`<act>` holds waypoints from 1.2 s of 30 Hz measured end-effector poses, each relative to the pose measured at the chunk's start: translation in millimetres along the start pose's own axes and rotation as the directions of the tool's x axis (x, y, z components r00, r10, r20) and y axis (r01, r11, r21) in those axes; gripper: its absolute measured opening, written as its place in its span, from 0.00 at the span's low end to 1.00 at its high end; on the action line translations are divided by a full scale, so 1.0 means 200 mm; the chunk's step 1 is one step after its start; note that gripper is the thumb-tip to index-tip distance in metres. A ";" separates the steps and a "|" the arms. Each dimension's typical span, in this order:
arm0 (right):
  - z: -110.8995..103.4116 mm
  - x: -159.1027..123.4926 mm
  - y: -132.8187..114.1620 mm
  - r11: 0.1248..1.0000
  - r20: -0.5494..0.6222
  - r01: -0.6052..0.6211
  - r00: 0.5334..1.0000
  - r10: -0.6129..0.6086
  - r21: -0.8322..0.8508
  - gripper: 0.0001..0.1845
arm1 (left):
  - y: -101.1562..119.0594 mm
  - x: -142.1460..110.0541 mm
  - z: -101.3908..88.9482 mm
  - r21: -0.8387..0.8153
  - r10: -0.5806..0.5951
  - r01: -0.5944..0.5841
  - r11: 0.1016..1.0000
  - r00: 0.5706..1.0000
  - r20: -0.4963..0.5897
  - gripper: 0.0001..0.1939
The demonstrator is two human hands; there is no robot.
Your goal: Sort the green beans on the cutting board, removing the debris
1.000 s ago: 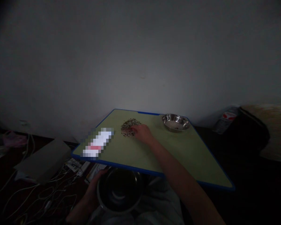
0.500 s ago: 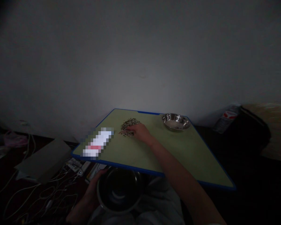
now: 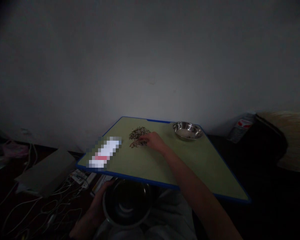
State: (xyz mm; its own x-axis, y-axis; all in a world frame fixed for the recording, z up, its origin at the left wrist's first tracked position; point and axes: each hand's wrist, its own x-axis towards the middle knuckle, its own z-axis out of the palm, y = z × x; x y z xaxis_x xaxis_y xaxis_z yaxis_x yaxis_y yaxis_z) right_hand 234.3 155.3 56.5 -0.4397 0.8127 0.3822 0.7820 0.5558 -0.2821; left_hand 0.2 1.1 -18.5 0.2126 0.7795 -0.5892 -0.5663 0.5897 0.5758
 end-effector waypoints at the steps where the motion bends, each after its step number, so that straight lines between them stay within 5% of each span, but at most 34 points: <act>1: -0.01 0.00 -0.01 1.000 -0.006 -0.007 1.000 0.007 -0.001 0.16 | 0.00 0.00 0.00 0.002 0.002 -0.002 1.000 1.000 -0.008 0.11; 8: -0.09 -0.02 -0.09 0.995 -0.122 -0.098 0.987 0.102 0.033 0.15 | 0.02 -0.01 0.01 -0.017 -0.002 0.002 1.000 1.000 0.005 0.12; 19: 0.00 0.01 -0.10 0.947 -0.022 -0.295 0.954 0.300 0.127 0.15 | 0.04 -0.01 0.01 -0.001 0.078 -0.078 0.997 0.997 -0.017 0.08; 36: 0.04 0.01 -0.10 0.923 0.014 -0.287 0.956 0.293 0.258 0.15 | 0.05 -0.04 0.04 -0.011 0.070 -0.071 0.997 0.995 -0.074 0.08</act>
State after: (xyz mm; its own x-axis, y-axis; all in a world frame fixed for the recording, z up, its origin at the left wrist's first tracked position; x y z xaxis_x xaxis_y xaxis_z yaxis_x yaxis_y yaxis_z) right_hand 214.2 146.3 55.3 -0.1972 0.9425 0.2700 0.7339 0.3245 -0.5967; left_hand -0.7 1.4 -3.4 0.1123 0.8012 -0.5877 -0.5888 0.5301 0.6102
